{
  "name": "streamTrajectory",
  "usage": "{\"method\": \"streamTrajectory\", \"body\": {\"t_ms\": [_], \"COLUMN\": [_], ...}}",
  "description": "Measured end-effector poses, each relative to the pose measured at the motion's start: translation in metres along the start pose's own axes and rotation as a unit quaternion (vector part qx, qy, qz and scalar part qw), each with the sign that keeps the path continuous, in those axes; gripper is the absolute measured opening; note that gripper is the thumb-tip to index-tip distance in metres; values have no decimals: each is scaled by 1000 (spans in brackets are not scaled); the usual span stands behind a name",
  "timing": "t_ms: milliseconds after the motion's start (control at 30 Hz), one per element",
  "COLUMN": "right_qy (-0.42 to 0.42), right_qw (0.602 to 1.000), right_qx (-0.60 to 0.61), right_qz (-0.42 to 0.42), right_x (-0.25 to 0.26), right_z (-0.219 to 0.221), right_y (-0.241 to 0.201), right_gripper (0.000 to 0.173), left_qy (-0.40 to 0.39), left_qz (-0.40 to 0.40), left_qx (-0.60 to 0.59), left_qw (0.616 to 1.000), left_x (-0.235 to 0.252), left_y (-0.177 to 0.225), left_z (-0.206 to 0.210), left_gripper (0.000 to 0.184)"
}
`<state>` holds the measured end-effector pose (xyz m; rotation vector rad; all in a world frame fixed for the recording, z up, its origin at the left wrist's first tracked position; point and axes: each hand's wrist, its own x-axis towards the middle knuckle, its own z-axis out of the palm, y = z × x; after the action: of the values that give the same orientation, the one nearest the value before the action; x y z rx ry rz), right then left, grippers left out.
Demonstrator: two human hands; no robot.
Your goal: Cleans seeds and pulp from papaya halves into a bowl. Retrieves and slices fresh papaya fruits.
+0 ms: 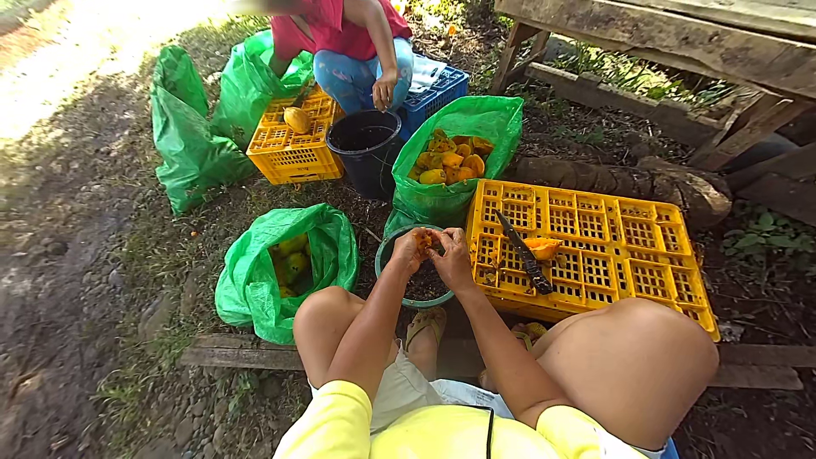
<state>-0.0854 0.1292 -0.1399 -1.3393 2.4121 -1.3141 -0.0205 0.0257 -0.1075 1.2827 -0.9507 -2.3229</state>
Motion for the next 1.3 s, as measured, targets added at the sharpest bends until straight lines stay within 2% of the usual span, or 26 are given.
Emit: {"method": "streamTrajectory", "body": {"t_ms": [167, 500, 633, 867, 1100, 1300], "right_qy": [-11, -10, -29, -33, -15, 13], "right_qw": [1000, 999, 998, 997, 999, 999], "right_qx": [-3, 6, 5, -15, -14, -17], "right_qz": [27, -37, -50, -66, -32, -43], "right_x": [3, 2, 4, 2, 1, 2], "right_z": [-4, -6, -9, -7, -8, -8], "right_y": [-1, 8, 8, 9, 5, 4], "right_gripper": [38, 20, 20, 17, 15, 13], "left_qy": [7, -7, -26, -14, -27, -56], "left_qz": [-19, -53, -69, -90, -95, -86], "left_qx": [5, 57, 70, 65, 40, 27], "left_qw": [1000, 997, 995, 994, 994, 994], "left_x": [-4, -3, -6, -8, -7, -11], "left_y": [3, 5, 13, 12, 12, 15], "left_z": [3, -1, -3, -2, -3, -1], "left_gripper": [24, 19, 16, 14, 31, 15]}}
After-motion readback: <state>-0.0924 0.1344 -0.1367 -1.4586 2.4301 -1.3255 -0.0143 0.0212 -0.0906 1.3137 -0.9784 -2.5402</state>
